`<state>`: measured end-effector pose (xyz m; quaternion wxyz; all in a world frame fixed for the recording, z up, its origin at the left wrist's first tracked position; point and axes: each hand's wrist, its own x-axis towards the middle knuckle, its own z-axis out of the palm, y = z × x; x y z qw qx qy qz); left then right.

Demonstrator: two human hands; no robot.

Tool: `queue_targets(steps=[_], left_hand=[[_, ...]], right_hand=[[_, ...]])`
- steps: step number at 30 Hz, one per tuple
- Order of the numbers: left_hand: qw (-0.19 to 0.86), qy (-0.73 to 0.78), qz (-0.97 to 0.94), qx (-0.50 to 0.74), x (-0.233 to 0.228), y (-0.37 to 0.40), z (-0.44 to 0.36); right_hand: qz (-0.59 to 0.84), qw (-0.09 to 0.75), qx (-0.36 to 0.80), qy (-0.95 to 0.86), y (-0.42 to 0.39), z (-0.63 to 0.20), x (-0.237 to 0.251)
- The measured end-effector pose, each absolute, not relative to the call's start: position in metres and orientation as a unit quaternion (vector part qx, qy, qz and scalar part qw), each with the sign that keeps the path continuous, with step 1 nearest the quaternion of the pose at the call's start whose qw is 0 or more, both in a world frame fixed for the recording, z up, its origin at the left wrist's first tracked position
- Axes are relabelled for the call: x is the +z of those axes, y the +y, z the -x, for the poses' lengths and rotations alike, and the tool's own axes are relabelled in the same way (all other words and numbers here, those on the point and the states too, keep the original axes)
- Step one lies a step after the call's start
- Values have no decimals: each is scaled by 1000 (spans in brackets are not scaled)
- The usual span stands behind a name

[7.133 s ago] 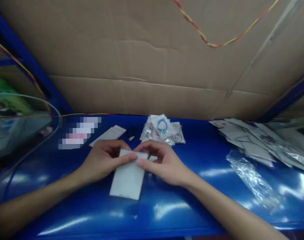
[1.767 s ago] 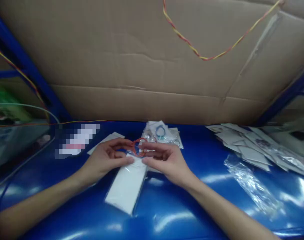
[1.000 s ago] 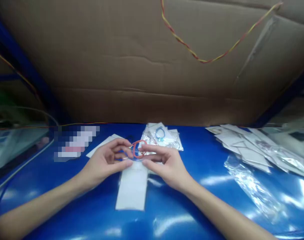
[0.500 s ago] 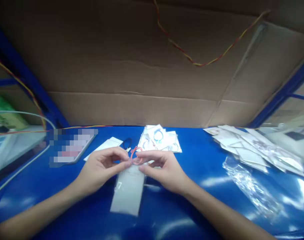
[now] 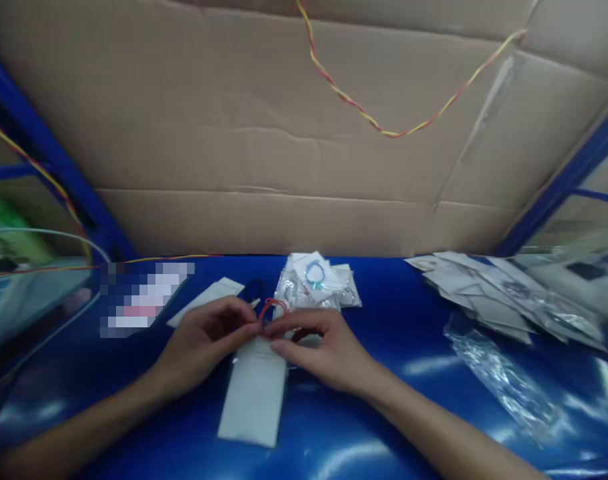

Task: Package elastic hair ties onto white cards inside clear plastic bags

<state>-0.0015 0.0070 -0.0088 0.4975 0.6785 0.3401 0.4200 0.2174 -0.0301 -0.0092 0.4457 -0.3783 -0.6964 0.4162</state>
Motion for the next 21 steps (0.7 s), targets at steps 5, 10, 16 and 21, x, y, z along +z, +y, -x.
queue_targets(steps=[5,10,16,21], left_hand=[[498,336,-683,416,-10,7,2],[480,349,-677,435,-9,6,0],[533,356,-641,422,-9,4,-3],[539,357,-646,407,-7,6,-2]], right_hand=[[376,418,432,-705,-29,-219,-8],[346,360,495,-712,-28,-222,-11],[310,330,485,-748,-30,-221,-7],[350,361,449,-738,-32,-220,-6]])
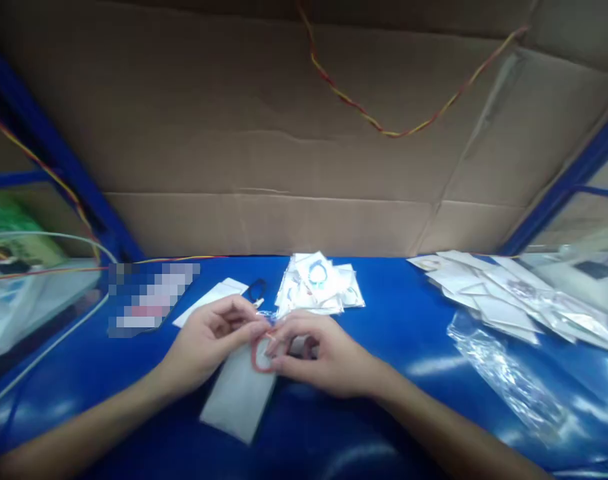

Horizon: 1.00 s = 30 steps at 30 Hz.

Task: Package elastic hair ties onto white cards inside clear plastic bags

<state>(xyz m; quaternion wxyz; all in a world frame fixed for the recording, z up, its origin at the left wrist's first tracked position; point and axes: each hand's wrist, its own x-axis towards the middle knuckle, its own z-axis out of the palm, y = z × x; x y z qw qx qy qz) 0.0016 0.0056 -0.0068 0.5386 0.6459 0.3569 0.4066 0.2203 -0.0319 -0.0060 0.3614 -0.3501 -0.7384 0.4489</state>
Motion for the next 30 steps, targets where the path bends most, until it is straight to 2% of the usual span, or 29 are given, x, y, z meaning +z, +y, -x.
queue_targets(steps=[4,6,20,24,30], left_hand=[[517,357,-644,437,-5,8,0],[516,353,-642,444,-5,8,-1],[537,342,-628,448,-16,4,-2],[556,342,-621,433,-17,2,-4],[559,356,-611,433,-11,2,-3]], right_hand=[[383,429,466,-672,-29,-221,-12],[380,435,470,-667,-28,-222,-13],[326,305,491,-748,-34,-221,-9],[319,321,460,-764,-32,-220,-10],[400,393,439,-702,-31,-221,-11]])
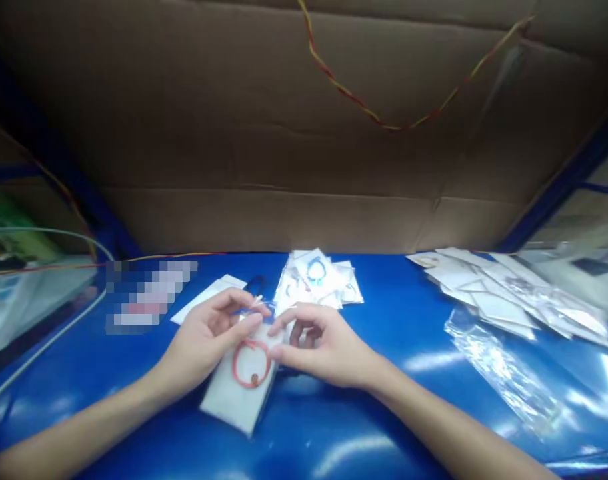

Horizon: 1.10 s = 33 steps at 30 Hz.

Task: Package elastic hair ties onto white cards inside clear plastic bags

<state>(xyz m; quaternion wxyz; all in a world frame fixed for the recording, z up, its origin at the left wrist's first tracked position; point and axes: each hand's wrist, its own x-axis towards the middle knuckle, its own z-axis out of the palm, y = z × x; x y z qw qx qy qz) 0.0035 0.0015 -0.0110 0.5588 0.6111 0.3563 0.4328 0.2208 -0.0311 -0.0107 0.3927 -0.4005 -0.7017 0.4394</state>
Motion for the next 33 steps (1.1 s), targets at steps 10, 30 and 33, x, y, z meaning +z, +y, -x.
queue_targets(steps=[10,30,33], left_hand=[[617,343,-563,430,-11,6,-4],[469,407,-643,448,-3,1,-1],[462,420,-652,430,-3,2,-1]], right_hand=[[380,450,496,-638,-28,-219,-15],[453,476,398,-640,-28,-223,-15],[449,488,384,-642,-28,-224,-14]])
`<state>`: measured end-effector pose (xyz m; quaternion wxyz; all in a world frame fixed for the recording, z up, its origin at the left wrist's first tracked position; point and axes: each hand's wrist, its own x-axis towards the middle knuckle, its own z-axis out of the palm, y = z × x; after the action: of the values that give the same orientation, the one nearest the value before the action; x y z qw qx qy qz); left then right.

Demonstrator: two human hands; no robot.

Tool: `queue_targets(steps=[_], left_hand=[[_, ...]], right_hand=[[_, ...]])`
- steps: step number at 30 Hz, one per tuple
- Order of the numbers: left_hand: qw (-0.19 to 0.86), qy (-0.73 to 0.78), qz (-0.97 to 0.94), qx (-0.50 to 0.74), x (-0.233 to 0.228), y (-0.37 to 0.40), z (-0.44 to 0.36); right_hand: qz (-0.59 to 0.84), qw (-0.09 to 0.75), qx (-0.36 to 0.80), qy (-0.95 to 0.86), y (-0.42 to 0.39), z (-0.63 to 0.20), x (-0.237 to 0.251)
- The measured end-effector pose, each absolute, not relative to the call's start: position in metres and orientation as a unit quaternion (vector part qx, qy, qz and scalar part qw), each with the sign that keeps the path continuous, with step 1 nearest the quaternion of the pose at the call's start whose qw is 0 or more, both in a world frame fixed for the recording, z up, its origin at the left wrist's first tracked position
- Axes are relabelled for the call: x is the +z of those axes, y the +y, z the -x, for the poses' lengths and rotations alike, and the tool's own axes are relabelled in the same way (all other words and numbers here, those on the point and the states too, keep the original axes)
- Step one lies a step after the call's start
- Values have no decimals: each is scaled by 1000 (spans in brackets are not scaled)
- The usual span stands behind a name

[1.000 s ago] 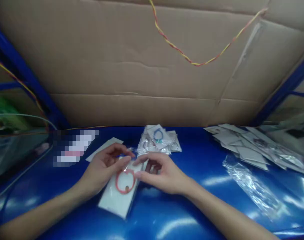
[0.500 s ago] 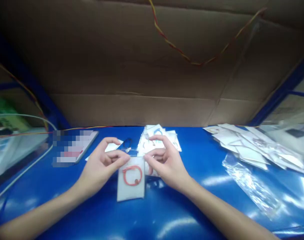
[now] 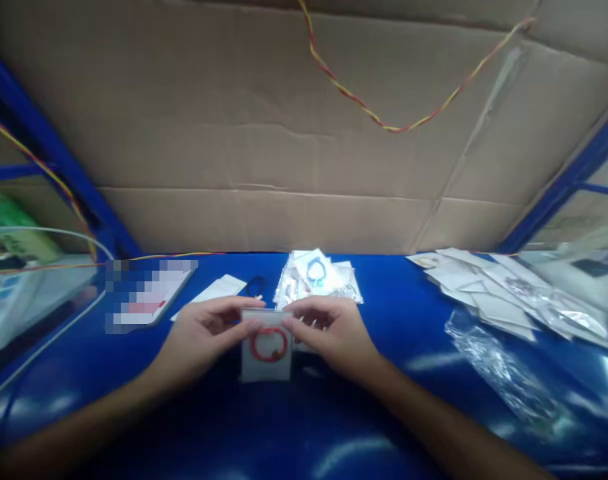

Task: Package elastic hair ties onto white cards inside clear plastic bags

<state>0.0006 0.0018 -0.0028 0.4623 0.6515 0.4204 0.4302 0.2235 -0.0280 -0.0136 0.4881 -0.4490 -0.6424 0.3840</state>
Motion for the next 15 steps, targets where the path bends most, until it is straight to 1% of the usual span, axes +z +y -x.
queue_targets(steps=[5,10,13,15], left_hand=[[454,379,-687,423,-4,6,1],[426,376,-701,431,-5,9,4],[446,365,-686,445,-4,9,4],[484,353,-668,441,-4,7,3]], right_hand=[[449,491,375,-645,-27,-224,-12],[449,480,375,-654,-27,-224,-11],[432,480,385,-659,-27,-223,-9],[426,474,383,-669,-26,-223,-8]])
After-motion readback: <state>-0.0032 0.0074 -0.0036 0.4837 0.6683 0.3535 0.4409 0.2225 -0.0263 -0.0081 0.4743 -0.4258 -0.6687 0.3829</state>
